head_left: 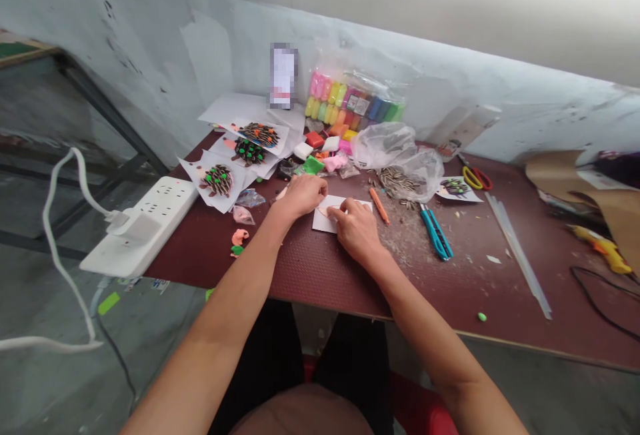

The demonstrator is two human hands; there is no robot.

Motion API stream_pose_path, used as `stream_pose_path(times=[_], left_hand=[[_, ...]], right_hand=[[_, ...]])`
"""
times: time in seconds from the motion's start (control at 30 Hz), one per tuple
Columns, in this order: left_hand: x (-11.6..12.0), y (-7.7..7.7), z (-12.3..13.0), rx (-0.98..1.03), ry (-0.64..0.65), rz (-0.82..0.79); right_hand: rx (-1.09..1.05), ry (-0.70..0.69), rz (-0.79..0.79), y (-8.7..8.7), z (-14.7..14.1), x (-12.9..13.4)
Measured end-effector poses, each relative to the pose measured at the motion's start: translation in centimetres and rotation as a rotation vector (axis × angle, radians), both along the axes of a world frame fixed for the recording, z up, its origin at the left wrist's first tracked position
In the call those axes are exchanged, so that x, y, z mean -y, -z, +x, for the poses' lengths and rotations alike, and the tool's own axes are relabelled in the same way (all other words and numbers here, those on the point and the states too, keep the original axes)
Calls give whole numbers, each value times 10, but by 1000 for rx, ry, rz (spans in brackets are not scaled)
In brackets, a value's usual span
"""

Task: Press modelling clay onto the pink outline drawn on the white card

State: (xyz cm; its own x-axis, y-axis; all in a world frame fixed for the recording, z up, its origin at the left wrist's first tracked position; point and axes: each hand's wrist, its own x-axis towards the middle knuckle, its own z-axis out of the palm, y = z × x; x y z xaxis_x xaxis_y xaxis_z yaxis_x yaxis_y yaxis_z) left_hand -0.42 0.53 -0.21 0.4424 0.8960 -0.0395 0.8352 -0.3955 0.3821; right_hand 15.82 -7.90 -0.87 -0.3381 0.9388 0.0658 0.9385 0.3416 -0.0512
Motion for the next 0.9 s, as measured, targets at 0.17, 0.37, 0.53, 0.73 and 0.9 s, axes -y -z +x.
stream_pose_path(times=[0.17, 0.37, 0.53, 0.73, 0.9], left_hand=[[0, 0, 0, 5, -9, 0], [0, 0, 0, 0, -5, -14], [0, -1, 1, 4, -11, -13], [1, -3, 0, 0, -9, -22], [0, 1, 0, 7, -8, 6]], right_hand=[[-90, 10, 26, 5, 6, -2], [-85, 0, 53, 7, 7, -2], [-65, 25, 23, 5, 5, -2], [-125, 49, 91, 6, 11, -3], [-71, -3, 54, 5, 8, -2]])
